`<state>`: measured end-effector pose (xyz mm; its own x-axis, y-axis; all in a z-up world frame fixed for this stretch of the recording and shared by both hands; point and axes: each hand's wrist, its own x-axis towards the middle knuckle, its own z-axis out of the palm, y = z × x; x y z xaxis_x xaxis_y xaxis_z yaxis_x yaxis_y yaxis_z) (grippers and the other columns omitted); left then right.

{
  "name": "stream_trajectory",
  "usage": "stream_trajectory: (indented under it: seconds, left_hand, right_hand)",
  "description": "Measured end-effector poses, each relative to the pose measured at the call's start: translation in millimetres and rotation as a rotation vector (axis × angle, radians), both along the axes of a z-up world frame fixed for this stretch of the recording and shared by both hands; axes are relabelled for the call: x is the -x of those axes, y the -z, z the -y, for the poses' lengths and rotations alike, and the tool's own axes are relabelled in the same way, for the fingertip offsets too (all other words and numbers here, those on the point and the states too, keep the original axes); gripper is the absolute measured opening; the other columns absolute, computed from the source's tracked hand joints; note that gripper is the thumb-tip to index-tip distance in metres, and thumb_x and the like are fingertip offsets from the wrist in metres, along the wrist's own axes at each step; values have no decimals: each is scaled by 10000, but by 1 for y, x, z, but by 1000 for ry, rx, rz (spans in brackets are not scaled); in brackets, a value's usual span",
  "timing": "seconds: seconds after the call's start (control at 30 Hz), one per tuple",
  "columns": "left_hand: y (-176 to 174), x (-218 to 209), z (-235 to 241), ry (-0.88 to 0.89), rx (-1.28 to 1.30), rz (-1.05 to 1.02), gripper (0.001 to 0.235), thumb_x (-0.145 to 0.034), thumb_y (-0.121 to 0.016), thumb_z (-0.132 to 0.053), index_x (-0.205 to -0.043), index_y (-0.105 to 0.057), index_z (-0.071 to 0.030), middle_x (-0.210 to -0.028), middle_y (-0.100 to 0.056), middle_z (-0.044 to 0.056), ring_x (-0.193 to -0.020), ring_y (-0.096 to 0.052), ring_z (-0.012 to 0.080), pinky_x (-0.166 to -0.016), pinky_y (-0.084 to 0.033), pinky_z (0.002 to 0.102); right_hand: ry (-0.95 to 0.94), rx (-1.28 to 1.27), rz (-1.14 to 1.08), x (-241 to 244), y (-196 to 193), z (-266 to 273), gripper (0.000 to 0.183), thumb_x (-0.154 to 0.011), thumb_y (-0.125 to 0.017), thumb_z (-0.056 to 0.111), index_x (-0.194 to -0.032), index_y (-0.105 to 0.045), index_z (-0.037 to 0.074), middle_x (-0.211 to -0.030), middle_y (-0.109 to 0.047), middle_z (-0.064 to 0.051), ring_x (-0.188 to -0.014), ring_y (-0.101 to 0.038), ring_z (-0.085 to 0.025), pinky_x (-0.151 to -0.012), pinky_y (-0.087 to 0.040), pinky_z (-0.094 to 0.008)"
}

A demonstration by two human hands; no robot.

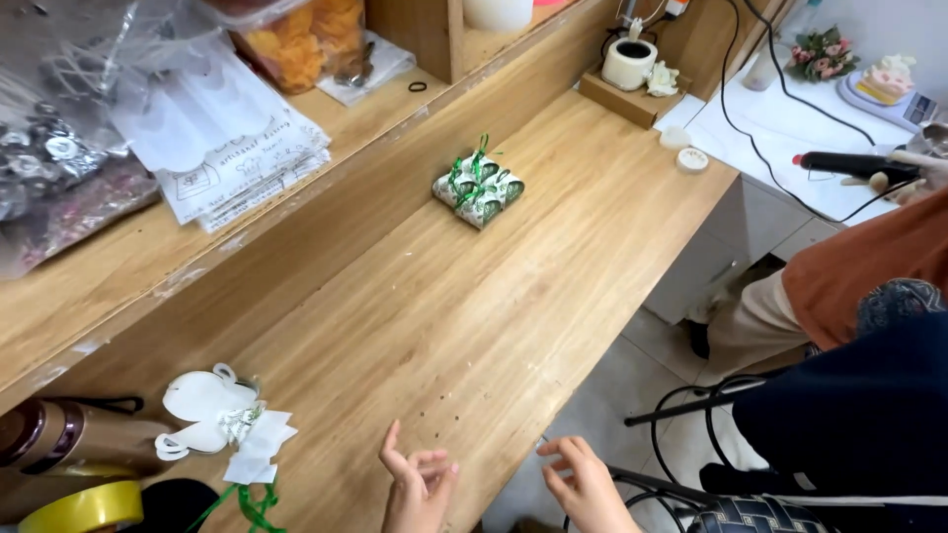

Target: Organizing and placing small candle gift boxes onto a display shelf.

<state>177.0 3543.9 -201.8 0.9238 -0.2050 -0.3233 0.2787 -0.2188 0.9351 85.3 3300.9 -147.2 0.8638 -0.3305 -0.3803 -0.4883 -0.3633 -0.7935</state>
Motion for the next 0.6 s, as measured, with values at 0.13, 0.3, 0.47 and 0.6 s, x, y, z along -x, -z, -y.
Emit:
stream_trajectory:
  seconds: [0.13,0.3,0.47,0.6]
  left_hand:
    - [-29,-22,-5,31,-47,42,1085,-863,-716,-83,-1587,88,-171,-1128,-687,183,-946,-760,239,-871,-608,370]
    - [14,-33,-15,15,-45,-70,1133,-849,-746,-110,-1590,107,-182,-1108,-702,190,-942,-774,251,-879,-625,375]
    - [71,-44,-21,-65,-7,-145,1089,-832,-776,-151,-1602,-8,-206,-1097,-721,205,-949,-779,284,-888,-623,394]
    - [103,-52,-23,-89,-283,-56,589,-862,-784,-215,-1372,-504,-122,-1103,-763,169,-1026,-774,243,-919,-622,390]
  right_hand:
    - [-26,-21,99,-25,-27,-9,185,-908,-661,98,-1088,-683,64,-1021,-685,-61,-880,-750,-159,-721,-627,-302]
    - [-55,13,-21,-79,-55,16,177,-954,-638,145,-1096,-684,48,-928,-770,-74,-792,-739,-183,-729,-611,-298]
    - [-100,72,144,-150,-52,82,217,-933,-653,145,-1112,-694,31,-954,-769,-56,-833,-736,-159,-747,-607,-305]
    - [-226,173,305,-221,-35,134,227,-944,-657,176,-1119,-714,44,-993,-780,-71,-867,-731,-177,-781,-592,-314]
